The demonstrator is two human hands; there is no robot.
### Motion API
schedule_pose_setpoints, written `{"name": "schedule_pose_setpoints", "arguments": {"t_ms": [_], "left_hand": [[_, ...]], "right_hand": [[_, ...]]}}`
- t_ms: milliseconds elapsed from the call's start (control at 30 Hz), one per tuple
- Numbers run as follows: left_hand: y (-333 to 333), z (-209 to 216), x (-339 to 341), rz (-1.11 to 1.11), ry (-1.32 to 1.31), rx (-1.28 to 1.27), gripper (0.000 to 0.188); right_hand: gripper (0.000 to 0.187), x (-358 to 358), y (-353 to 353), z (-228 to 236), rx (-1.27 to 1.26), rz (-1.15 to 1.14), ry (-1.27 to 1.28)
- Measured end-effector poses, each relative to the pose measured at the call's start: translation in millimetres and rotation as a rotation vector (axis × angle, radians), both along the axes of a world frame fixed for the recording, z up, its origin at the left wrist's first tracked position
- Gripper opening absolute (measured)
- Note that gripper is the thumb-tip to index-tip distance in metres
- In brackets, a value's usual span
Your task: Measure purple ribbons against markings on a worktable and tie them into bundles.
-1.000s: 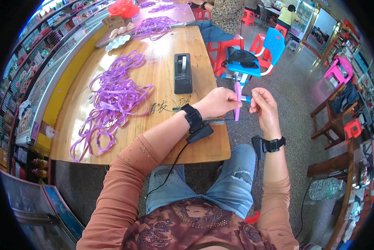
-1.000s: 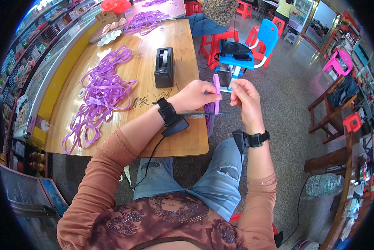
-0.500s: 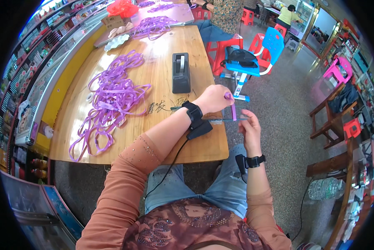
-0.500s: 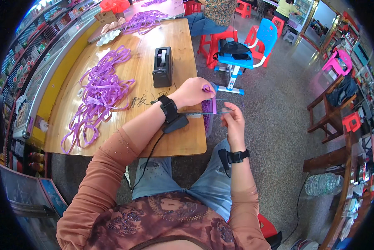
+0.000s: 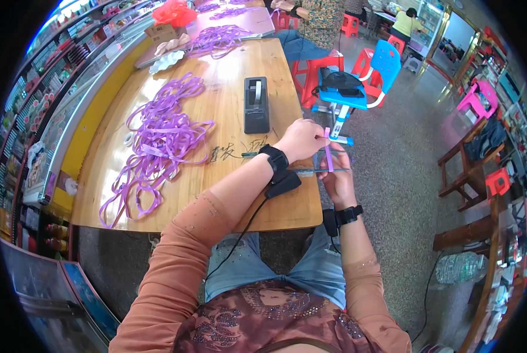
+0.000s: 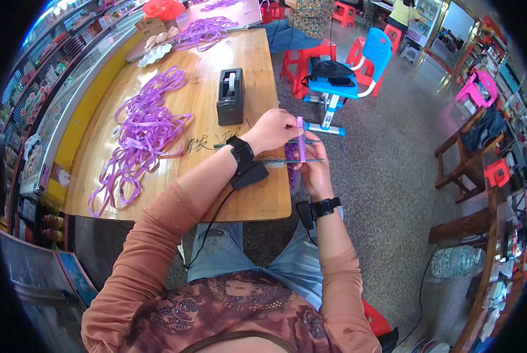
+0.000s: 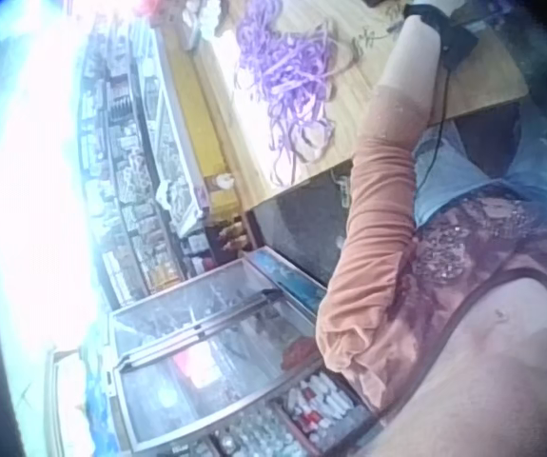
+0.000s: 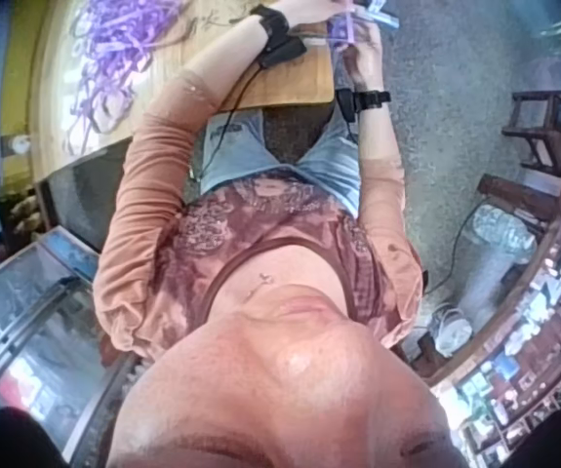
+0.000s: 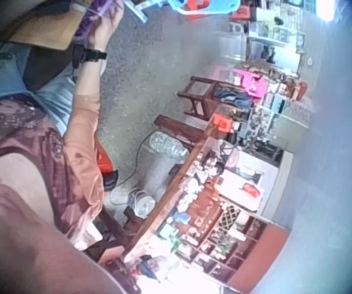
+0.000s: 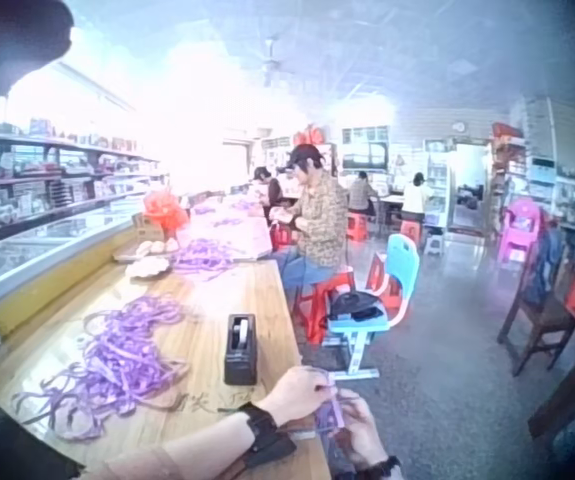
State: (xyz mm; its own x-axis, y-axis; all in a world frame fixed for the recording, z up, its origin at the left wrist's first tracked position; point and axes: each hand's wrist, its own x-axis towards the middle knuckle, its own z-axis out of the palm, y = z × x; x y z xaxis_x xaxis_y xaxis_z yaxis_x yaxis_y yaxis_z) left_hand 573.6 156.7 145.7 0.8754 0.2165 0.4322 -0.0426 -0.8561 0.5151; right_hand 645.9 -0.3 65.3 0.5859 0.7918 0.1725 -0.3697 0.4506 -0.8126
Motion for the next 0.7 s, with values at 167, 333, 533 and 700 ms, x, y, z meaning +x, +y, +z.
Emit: {"name": "schedule_pose_setpoints", "arguments": {"t_ms": [167,333,533,700], "left_hand": [[0.7,-5.8,2.5,0.055,-0.019,-0.058,0.025],[-2.2,-3.3,3.5,0.057,0.033,-0.047,0.026],[4.3,-11.6,5.6,0.048,-0.002,-0.002,0.022],[-0.2,-4.1,3.7,0.03,0.036,0.007,0.02]], "right_hand": [[0.053,3.7,6.6,-5.3,0.043,0.053,0.085],[0.047,12.9,9.3,-15.5,0.056,0.056,0.065],[0.034,19.4,17.4,-18.9,0.039,0.062,-0.003],[0.024,21.8,14.0,-17.0,-0.028,-0.042,-0.135]]}}
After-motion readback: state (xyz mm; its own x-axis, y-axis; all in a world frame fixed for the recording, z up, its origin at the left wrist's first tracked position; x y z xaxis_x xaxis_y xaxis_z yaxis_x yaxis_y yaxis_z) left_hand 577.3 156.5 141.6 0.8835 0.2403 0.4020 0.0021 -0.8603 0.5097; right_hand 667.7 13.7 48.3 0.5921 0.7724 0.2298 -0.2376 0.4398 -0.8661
